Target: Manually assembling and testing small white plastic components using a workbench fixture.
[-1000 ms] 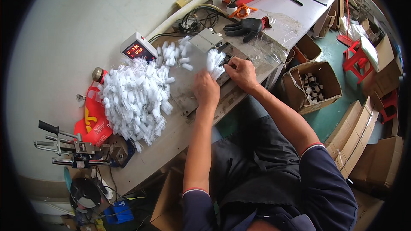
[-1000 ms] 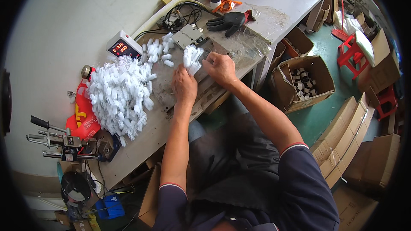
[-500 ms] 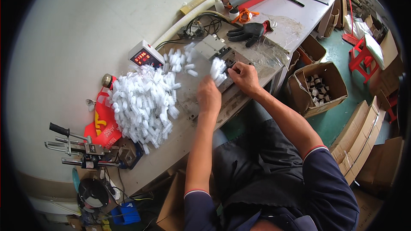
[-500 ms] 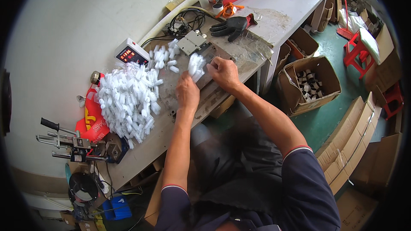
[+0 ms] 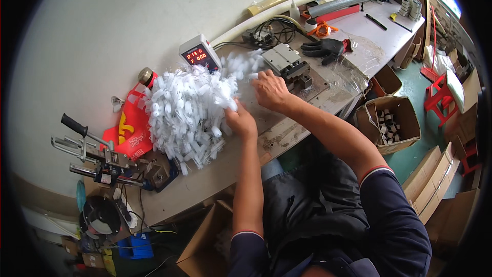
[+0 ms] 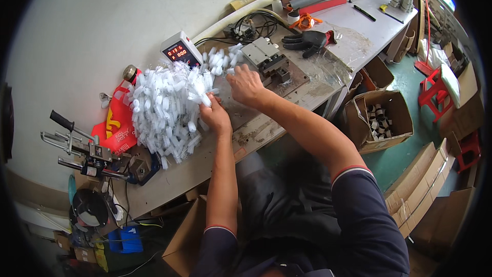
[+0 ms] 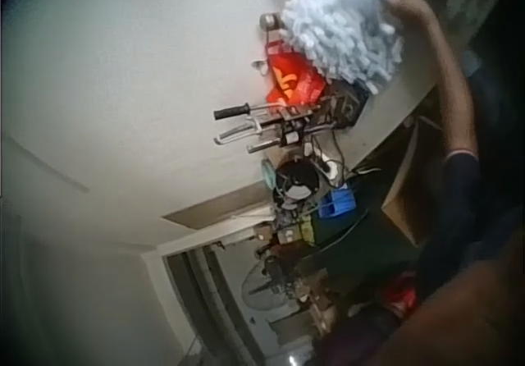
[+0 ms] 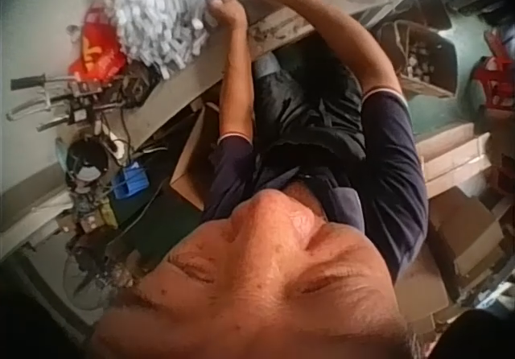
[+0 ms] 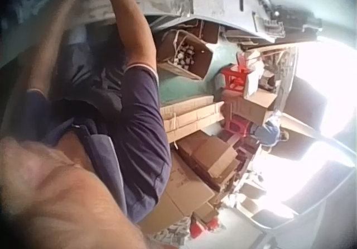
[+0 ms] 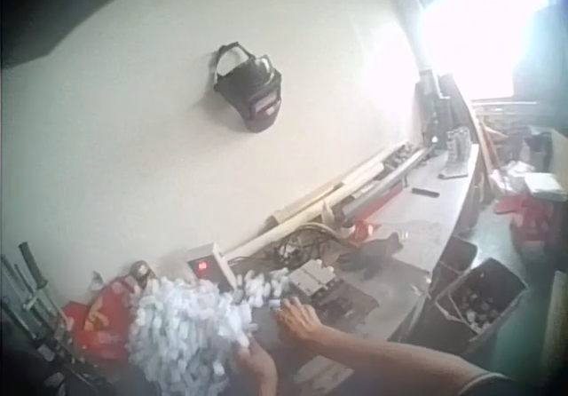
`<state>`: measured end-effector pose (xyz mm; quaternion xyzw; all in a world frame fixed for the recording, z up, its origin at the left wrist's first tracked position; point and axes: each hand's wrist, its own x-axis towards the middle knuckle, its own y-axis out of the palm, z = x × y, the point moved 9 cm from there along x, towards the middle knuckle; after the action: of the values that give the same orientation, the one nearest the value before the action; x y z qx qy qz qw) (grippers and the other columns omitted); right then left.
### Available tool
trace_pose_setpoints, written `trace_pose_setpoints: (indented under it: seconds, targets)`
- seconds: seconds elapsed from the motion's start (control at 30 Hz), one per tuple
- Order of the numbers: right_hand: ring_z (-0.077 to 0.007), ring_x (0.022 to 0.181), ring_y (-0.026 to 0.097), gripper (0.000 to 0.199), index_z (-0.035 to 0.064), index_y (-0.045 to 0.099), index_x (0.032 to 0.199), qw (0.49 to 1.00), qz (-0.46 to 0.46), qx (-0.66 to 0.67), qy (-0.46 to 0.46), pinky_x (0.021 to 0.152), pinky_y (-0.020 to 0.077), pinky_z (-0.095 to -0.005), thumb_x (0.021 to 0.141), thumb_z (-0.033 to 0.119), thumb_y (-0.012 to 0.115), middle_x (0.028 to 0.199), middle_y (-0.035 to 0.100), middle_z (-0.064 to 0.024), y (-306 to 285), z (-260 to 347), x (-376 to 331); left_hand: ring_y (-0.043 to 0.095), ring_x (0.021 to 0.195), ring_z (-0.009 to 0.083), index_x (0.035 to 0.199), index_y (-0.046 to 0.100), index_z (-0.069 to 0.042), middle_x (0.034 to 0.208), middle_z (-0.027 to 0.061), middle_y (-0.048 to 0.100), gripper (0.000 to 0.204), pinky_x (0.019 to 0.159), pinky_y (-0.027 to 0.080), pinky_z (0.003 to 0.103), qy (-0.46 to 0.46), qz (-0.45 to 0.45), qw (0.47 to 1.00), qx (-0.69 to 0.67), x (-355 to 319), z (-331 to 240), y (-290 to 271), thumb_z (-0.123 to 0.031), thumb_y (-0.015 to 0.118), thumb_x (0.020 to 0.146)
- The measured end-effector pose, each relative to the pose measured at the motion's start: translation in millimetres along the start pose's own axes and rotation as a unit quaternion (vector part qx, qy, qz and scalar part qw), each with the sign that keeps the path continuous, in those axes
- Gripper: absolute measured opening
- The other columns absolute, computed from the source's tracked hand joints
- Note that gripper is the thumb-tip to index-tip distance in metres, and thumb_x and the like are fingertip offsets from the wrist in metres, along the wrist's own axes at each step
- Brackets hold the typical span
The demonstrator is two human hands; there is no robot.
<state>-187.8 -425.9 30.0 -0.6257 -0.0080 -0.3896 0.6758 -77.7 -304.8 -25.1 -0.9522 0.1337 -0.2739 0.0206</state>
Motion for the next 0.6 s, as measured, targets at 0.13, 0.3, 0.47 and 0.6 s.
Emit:
trace_pose_setpoints:
  seconds: [0.13, 0.3, 0.47, 0.6]
  targets:
    - [-0.0367, 0.104, 0.063, 0.014, 0.0083, 0.071, 0.093, 0.997, 0.068, -0.010, -0.025, 0.082, 0.0553, -0.0486, 0.087, 0.018, 0.063, 0.100, 0.066, -0.0184, 27.1, -9.3, 16.0, 0.056, 0.057, 0.0119, 0.104, 0.067, 0.001, 0.075, 0.0034, 0.064, 0.023, 0.053, 0.044, 0.032, -0.022, -0.004, 0.999, -0.027, 0.2, 2.2, 2.3, -0.019, 0.056, 0.105]
    - [-0.0378, 0.094, 0.069, 0.016, 0.0090, 0.074, 0.092, 0.991, 0.100, 0.050, -0.076, 0.080, 0.0564, -0.0475, 0.087, 0.018, 0.061, 0.094, 0.070, -0.0170, 14.8, 23.0, -18.8, 0.057, 0.059, 0.0137, 0.104, 0.067, 0.000, 0.077, 0.0044, 0.065, 0.023, 0.057, 0.046, 0.034, 0.034, -0.023, 0.999, 0.017, 5.1, -8.3, -14.8, -0.020, 0.056, 0.105]
    - [-0.0335, 0.095, 0.067, 0.017, 0.0106, 0.073, 0.105, 0.976, 0.100, 0.170, -0.094, 0.081, 0.0556, -0.0457, 0.091, 0.017, 0.065, 0.089, 0.068, -0.0134, -8.3, 22.7, -45.4, 0.057, 0.059, 0.0134, 0.102, 0.067, 0.000, 0.077, 0.0043, 0.065, 0.024, 0.056, 0.045, 0.034, 0.050, -0.011, 0.999, -0.001, 4.7, -8.8, -11.0, -0.021, 0.056, 0.105]
    - [-0.0365, 0.096, 0.068, 0.017, 0.0079, 0.068, 0.102, 0.982, 0.095, 0.128, -0.098, 0.080, 0.0557, -0.0475, 0.085, 0.013, 0.066, 0.095, 0.070, -0.0130, -5.3, 12.0, -47.0, 0.061, 0.071, 0.0217, 0.104, 0.065, 0.002, 0.082, 0.0085, 0.066, 0.021, 0.067, 0.048, 0.038, -0.039, 0.024, 0.999, -0.017, 2.7, 0.4, -4.9, -0.017, 0.055, 0.104]
